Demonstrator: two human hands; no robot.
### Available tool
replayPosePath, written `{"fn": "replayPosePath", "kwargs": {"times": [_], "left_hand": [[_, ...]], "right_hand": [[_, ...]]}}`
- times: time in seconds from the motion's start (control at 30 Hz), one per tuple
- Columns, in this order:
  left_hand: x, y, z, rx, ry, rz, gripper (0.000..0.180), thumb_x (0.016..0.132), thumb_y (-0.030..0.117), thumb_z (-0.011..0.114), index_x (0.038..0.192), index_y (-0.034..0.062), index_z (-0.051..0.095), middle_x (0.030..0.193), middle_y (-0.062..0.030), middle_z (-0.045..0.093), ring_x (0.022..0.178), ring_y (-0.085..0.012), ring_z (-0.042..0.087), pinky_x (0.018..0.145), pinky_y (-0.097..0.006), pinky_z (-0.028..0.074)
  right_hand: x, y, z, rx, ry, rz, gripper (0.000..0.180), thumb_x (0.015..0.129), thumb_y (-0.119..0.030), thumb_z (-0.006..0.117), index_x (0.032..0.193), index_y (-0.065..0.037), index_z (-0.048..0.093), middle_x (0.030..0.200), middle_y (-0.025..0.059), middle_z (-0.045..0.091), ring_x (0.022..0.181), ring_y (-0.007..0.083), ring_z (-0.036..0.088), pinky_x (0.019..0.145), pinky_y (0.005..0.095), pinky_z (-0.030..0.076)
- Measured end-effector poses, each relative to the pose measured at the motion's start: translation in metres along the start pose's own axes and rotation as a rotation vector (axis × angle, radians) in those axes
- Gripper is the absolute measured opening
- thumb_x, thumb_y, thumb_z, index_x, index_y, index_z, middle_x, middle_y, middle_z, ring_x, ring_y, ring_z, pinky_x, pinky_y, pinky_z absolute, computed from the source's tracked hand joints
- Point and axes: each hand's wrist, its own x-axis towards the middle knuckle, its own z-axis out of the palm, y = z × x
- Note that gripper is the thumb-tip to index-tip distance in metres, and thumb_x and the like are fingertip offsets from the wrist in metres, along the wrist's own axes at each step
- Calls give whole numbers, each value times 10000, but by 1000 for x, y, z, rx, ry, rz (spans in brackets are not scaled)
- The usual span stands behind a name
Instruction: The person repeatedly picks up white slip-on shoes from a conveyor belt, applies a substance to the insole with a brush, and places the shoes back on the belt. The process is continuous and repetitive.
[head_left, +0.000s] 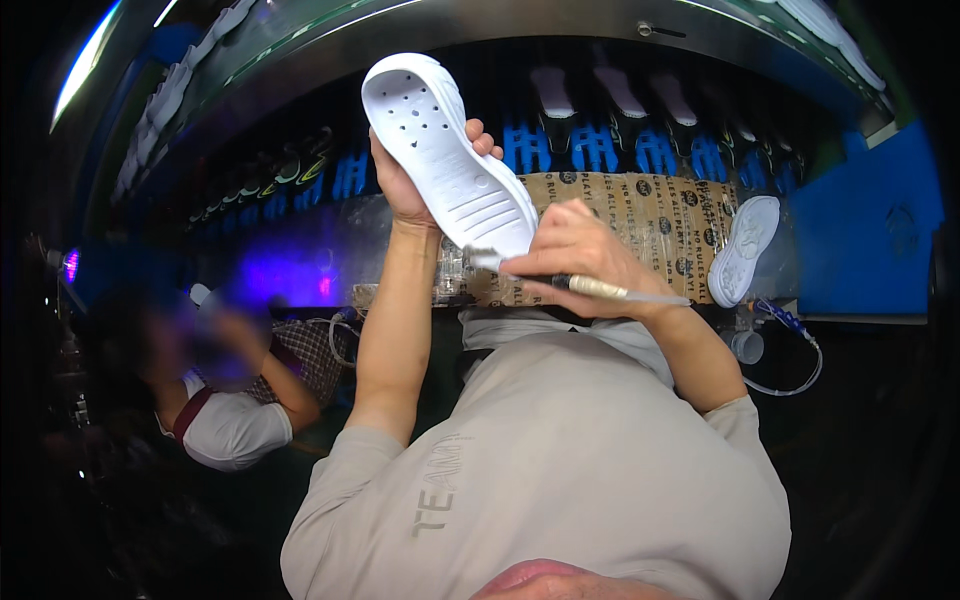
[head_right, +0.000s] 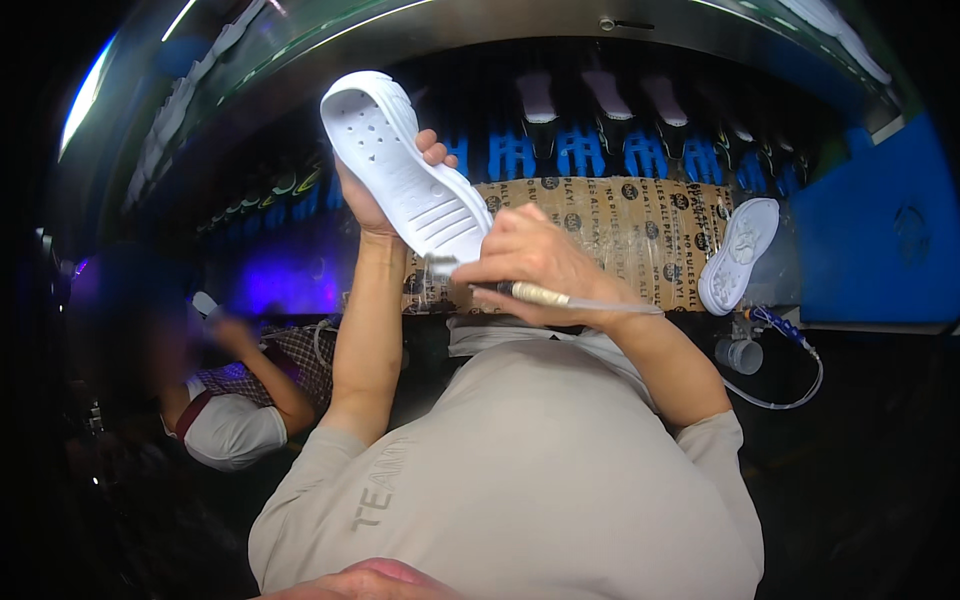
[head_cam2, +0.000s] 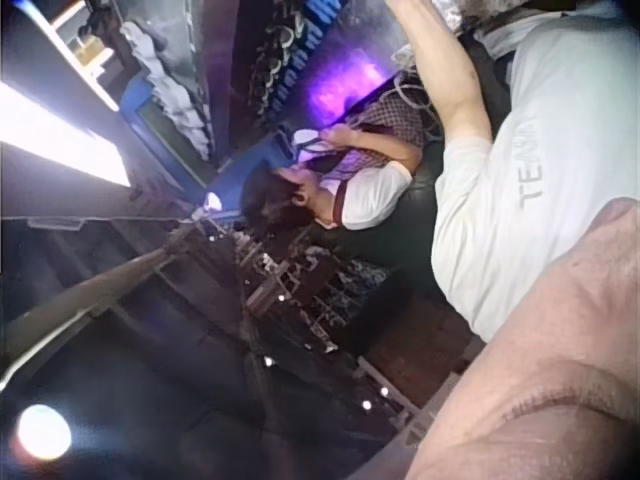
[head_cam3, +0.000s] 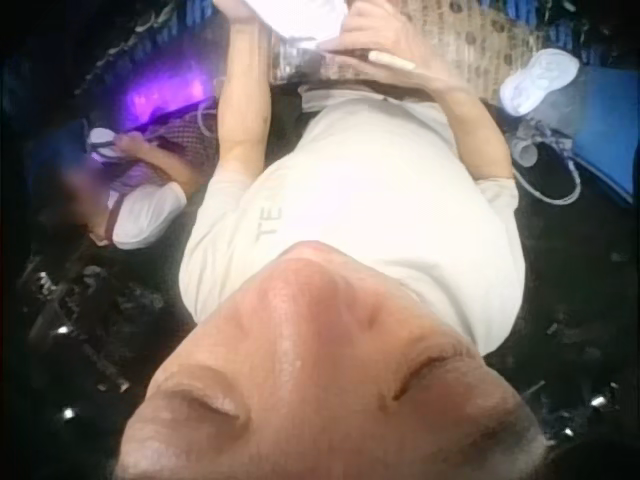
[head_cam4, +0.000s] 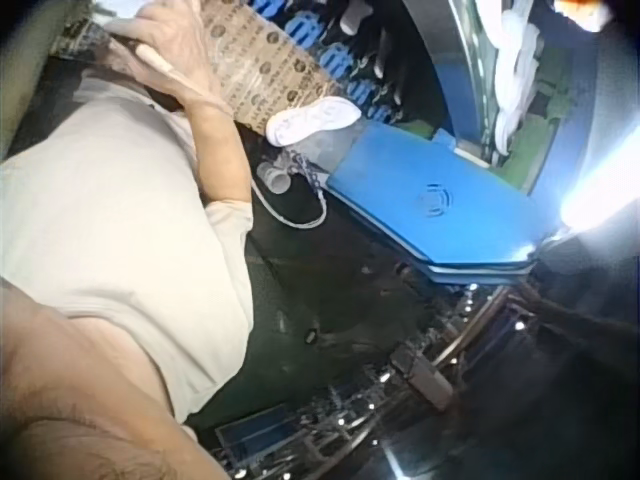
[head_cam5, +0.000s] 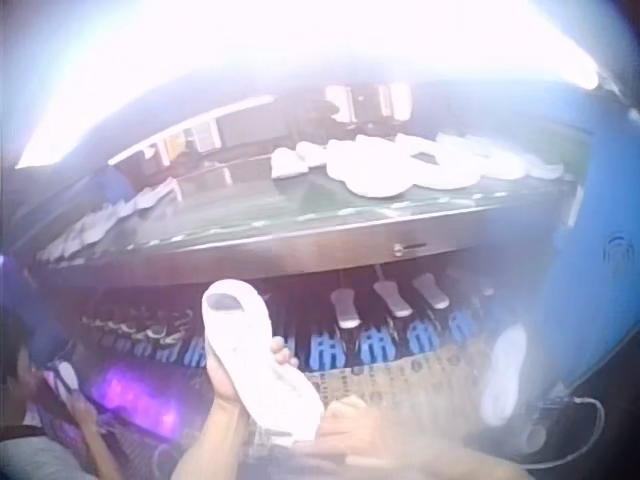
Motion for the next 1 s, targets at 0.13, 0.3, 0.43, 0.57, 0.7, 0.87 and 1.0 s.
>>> {"fn": "replayPosePath", "kwargs": {"times": [0.13,0.3,0.43,0.57,0.7,0.87,1.0], "left_hand": [[11,17,21,148,-49,-122,951,965,833,232,1377,49,577,1036,-205,666,907,-310,686,848,-486,597],[34,14,42,686,129,-376,789,1069,666,265,1379,23,603,1069,-209,714,876,-271,747,751,-408,636],[54,10,52,1291,180,-604,749,1055,662,397,1342,31,680,1158,-225,732,993,-277,746,824,-394,604],[62,1,70,1624,86,-818,812,1023,722,407,1288,29,736,1216,-268,720,1072,-356,732,919,-434,550],[65,-4,63,1695,-57,-911,852,1002,758,403,1313,32,722,1295,-275,689,1182,-396,683,1004,-433,514],[60,2,71,1754,-65,-972,821,1016,744,387,1329,62,720,1313,-264,686,1213,-390,666,1020,-442,507],[53,12,64,1645,-51,-968,822,1015,745,389,1373,69,690,1341,-259,672,1213,-382,668,1020,-432,509]], "right_hand": [[0,2,-14,402,-48,26,266,822,-182,856,1080,-132,815,985,35,771,914,202,634,873,378,445],[7,6,-14,197,-179,-71,283,854,-198,842,1130,-147,809,843,7,717,810,189,611,784,354,445],[8,9,-22,152,-105,10,300,853,-196,836,1148,-148,801,877,9,707,827,194,609,784,365,484],[12,-2,-30,118,-258,-45,356,828,-115,830,1179,-153,785,875,13,663,815,205,604,828,369,496],[4,9,-31,-110,-37,-1,370,805,-126,852,1167,-171,791,833,9,645,792,210,600,754,365,512],[-4,8,-45,133,-108,-1,384,782,-111,864,1156,-170,799,824,11,661,756,200,620,691,350,520],[-7,12,-52,-38,-94,22,390,769,-90,865,1147,-161,804,820,15,674,742,187,638,667,343,530]]}}
